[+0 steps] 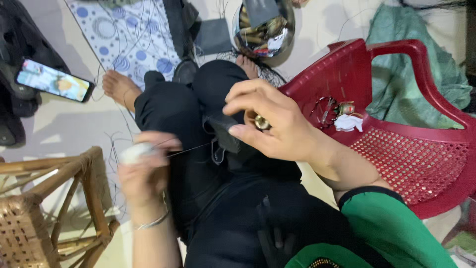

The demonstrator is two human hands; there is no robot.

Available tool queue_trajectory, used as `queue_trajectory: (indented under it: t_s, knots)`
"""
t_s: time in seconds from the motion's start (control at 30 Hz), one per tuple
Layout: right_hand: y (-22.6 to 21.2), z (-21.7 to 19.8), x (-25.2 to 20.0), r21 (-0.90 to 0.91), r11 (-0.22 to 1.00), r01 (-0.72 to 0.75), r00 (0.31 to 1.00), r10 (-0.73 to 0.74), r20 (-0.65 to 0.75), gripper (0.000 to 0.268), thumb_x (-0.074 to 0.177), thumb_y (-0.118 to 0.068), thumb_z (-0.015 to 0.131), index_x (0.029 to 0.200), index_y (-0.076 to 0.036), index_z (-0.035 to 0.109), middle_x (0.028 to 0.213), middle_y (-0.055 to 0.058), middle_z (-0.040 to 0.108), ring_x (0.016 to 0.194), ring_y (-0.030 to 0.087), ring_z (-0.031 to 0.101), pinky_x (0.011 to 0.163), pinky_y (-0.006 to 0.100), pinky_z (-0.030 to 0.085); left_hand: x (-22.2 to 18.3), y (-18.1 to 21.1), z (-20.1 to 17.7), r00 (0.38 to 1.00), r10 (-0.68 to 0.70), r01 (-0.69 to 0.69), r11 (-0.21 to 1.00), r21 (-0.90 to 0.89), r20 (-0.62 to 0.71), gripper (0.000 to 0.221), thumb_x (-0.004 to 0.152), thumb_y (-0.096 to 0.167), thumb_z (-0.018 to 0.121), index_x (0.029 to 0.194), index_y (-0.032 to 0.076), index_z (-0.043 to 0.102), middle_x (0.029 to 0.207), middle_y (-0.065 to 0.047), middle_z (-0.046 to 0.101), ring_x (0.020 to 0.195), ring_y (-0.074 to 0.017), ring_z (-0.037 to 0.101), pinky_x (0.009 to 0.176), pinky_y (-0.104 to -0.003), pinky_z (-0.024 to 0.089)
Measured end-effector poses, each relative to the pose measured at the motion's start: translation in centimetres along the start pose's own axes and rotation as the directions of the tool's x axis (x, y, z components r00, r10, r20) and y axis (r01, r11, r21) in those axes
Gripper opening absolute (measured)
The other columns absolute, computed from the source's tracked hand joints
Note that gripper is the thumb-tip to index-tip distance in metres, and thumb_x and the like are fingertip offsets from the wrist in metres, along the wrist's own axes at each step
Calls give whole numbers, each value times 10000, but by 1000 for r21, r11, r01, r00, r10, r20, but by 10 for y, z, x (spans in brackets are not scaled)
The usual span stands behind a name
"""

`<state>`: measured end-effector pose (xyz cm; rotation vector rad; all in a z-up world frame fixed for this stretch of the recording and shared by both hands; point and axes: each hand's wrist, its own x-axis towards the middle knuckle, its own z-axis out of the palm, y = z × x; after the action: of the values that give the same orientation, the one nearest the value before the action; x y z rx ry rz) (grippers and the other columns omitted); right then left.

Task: The person stitches the sole of a black sandal using a needle and thread, pulling the thread tight through each hole and using a white protector on their thumb.

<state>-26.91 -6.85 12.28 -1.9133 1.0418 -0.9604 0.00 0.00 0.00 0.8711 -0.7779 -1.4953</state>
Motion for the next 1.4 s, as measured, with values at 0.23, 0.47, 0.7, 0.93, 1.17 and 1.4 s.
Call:
queue_trajectory:
  t_s: [0.23, 0.47, 0.7, 0.93, 1.17, 1.4]
  knots:
    - [3, 19, -30, -468, 876, -118, 933, 259, 249, 440, 949, -252, 727, 1330, -77, 596, 1271, 217, 599, 850, 461, 721, 644, 586, 597, -44, -14, -124, 768, -87, 230, 962, 147, -635, 221, 1127, 156, 606, 922, 81, 642, 1038, -83, 725, 939, -182, 779, 689, -289, 685]
    - [28, 17, -36, -444, 805, -394, 719, 570, 398, 655, 940, -312, 653, 1523, -184, 383, 1274, 116, 712, 924, 339, 749, 771, 492, 609, -28, -3, -20, 845, 494, -26, 416, 909, -203, 379, 1078, -98, 607, 1393, -108, 397, 1301, -290, 478, 1177, -400, 577, 1045, -444, 517]
    - [39, 27, -79, -317, 919, -235, 971, 238, -30, 468, 943, -116, 639, 1405, -193, 639, 1207, 142, 759, 1037, 363, 735, 823, 453, 612, -17, -6, 102, 904, 290, -425, 521, 740, 315, 304, 918, 138, 747, 1175, -8, 674, 1228, -196, 641, 1199, -434, 612, 1014, -516, 486]
    - [63, 40, -109, -357, 933, -51, 983, -15, -180, 383, 938, -127, 718, 1321, -125, 723, 1252, 85, 750, 1064, 262, 757, 863, 356, 619, -44, 2, 57, 994, 71, -107, 513, 852, 82, 137, 879, 191, 844, 938, 76, 797, 856, -165, 770, 861, -407, 741, 743, -493, 566]
    - [46, -11, -89, 147, 947, -287, 944, 305, -126, 398, 980, -67, 694, 1370, -53, 620, 1168, 147, 731, 743, 168, 694, 532, 254, 591, -74, 24, -37, 961, 121, 148, 533, 833, -248, 82, 1008, 101, 830, 997, 59, 761, 890, -102, 743, 914, -196, 695, 950, -350, 503]
    - [33, -85, -85, -245, 961, -126, 967, 175, 187, 447, 1164, -106, 492, 1582, 13, 388, 1247, 258, 509, 1065, 335, 615, 945, 455, 601, -35, 26, 33, 948, 313, -125, 192, 973, 60, 304, 1020, 157, 721, 1224, -58, 655, 1307, -244, 531, 1251, -438, 529, 1122, -533, 419]
